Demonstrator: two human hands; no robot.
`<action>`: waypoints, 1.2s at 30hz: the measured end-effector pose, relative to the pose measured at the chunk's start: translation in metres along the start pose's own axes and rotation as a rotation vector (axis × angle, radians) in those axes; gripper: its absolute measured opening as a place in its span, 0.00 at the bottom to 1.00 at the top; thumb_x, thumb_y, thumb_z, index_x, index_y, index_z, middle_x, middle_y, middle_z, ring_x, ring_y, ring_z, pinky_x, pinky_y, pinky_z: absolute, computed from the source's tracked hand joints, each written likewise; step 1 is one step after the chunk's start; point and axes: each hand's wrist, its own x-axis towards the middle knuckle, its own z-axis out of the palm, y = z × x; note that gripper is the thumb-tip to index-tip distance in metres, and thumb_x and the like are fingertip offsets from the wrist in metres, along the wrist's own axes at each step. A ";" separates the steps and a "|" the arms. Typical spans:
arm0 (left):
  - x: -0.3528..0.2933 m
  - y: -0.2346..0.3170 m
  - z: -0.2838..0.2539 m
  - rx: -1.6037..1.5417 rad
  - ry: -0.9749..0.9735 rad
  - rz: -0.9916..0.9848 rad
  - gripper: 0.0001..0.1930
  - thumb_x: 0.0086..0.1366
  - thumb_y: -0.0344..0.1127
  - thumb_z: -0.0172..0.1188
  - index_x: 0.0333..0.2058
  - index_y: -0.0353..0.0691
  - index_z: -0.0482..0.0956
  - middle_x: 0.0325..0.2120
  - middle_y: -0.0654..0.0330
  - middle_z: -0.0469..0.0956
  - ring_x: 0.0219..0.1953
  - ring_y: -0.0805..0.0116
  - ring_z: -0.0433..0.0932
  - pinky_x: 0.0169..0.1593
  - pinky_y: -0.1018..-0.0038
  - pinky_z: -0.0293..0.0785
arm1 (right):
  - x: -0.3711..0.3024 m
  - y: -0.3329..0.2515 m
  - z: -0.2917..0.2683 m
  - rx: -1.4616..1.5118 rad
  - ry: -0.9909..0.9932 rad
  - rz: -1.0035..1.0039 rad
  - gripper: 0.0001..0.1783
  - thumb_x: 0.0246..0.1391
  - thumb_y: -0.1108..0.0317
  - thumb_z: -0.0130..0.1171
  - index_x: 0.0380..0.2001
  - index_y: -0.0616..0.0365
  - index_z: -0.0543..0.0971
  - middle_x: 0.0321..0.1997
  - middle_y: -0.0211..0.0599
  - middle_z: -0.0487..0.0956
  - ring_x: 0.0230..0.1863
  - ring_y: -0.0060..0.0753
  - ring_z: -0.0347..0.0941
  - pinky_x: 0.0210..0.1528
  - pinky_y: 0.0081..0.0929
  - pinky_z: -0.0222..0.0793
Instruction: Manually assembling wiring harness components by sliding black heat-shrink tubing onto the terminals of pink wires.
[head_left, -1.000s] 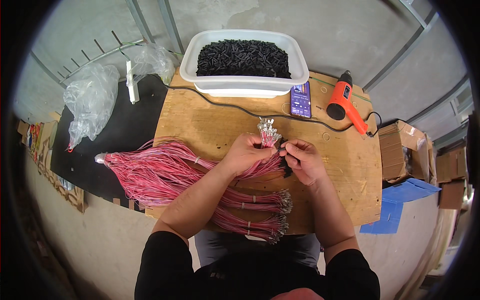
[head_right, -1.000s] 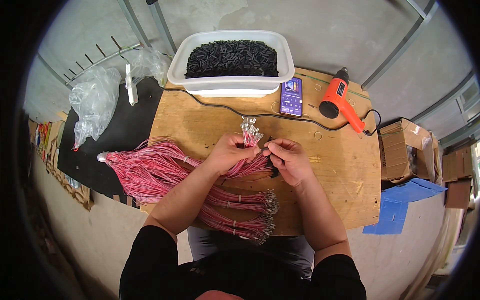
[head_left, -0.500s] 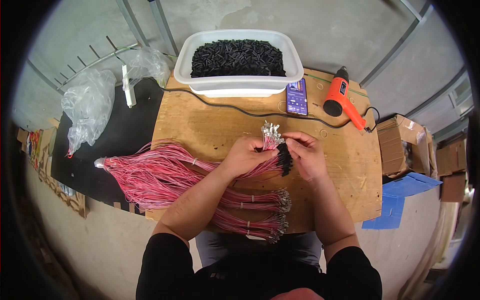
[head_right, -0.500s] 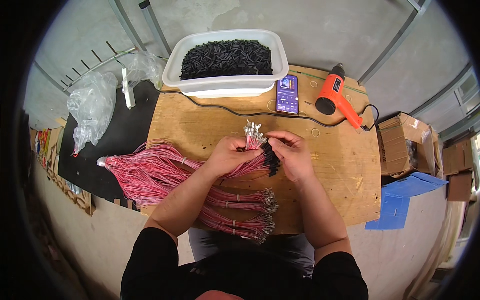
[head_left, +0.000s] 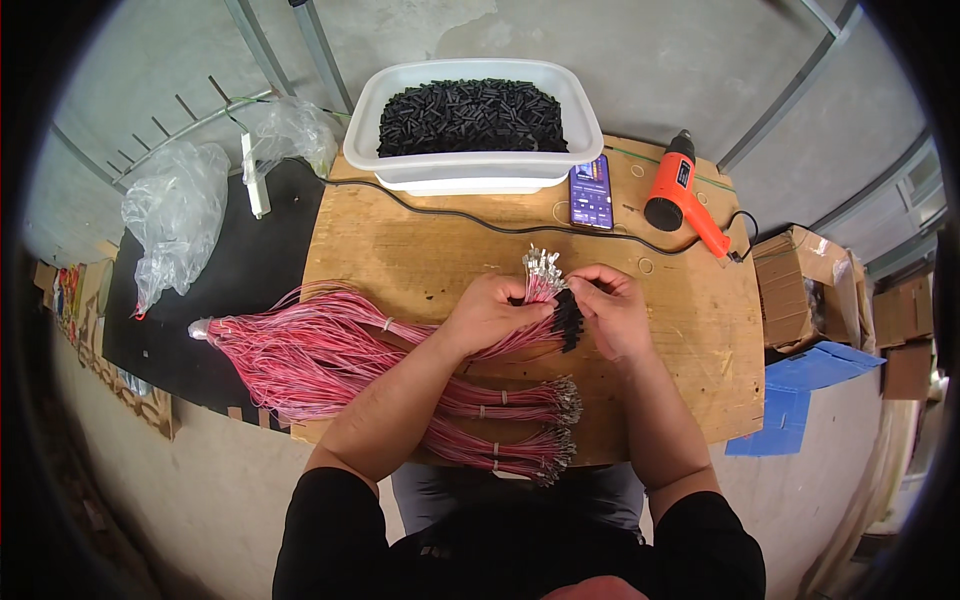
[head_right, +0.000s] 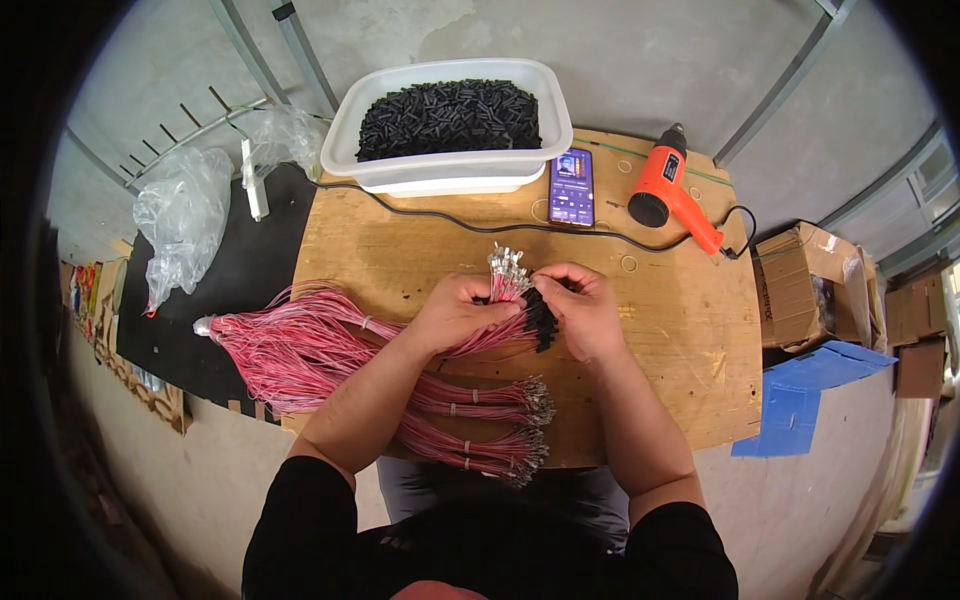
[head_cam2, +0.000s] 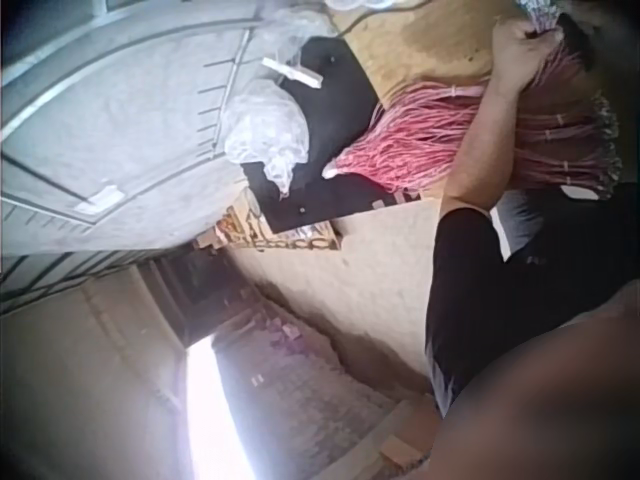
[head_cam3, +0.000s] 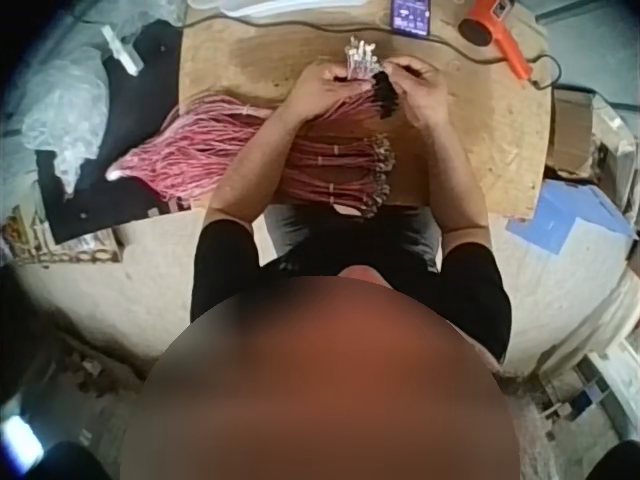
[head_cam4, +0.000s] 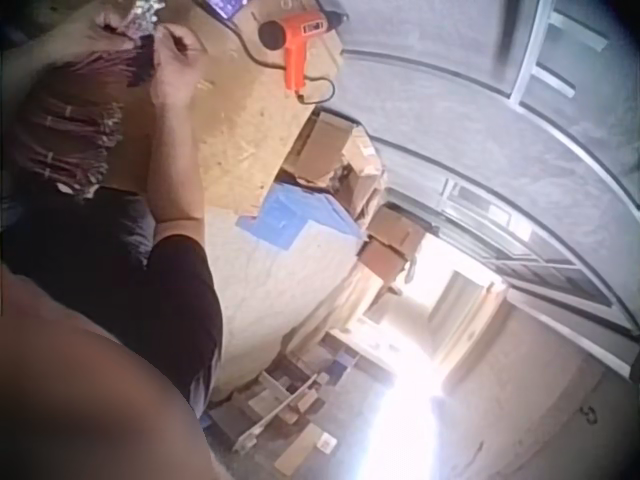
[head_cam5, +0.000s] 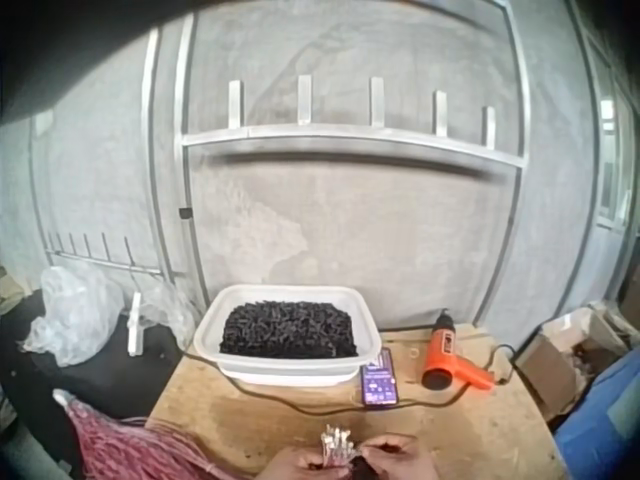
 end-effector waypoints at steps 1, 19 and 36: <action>0.000 -0.002 0.000 -0.058 0.016 -0.040 0.11 0.63 0.36 0.68 0.41 0.36 0.86 0.28 0.61 0.85 0.31 0.81 0.78 0.38 0.78 0.76 | 0.000 0.000 0.000 0.000 -0.001 0.000 0.05 0.59 0.74 0.64 0.38 0.64 0.82 0.24 0.20 0.75 0.21 0.08 0.59 0.23 0.12 0.51; 0.000 0.004 -0.003 -0.219 0.040 -0.200 0.06 0.64 0.29 0.67 0.37 0.32 0.84 0.27 0.64 0.81 0.29 0.79 0.77 0.36 0.80 0.75 | -0.006 0.001 0.004 -0.263 -0.059 -0.088 0.05 0.62 0.73 0.62 0.37 0.65 0.82 0.31 0.24 0.80 0.30 0.11 0.71 0.33 0.13 0.68; 0.000 0.003 -0.004 -0.295 0.076 -0.205 0.04 0.65 0.26 0.64 0.33 0.31 0.81 0.24 0.64 0.77 0.26 0.77 0.73 0.32 0.78 0.71 | 0.022 0.004 -0.045 0.900 0.127 0.261 0.08 0.70 0.72 0.48 0.46 0.63 0.73 0.41 0.42 0.76 0.30 0.21 0.66 0.23 0.12 0.61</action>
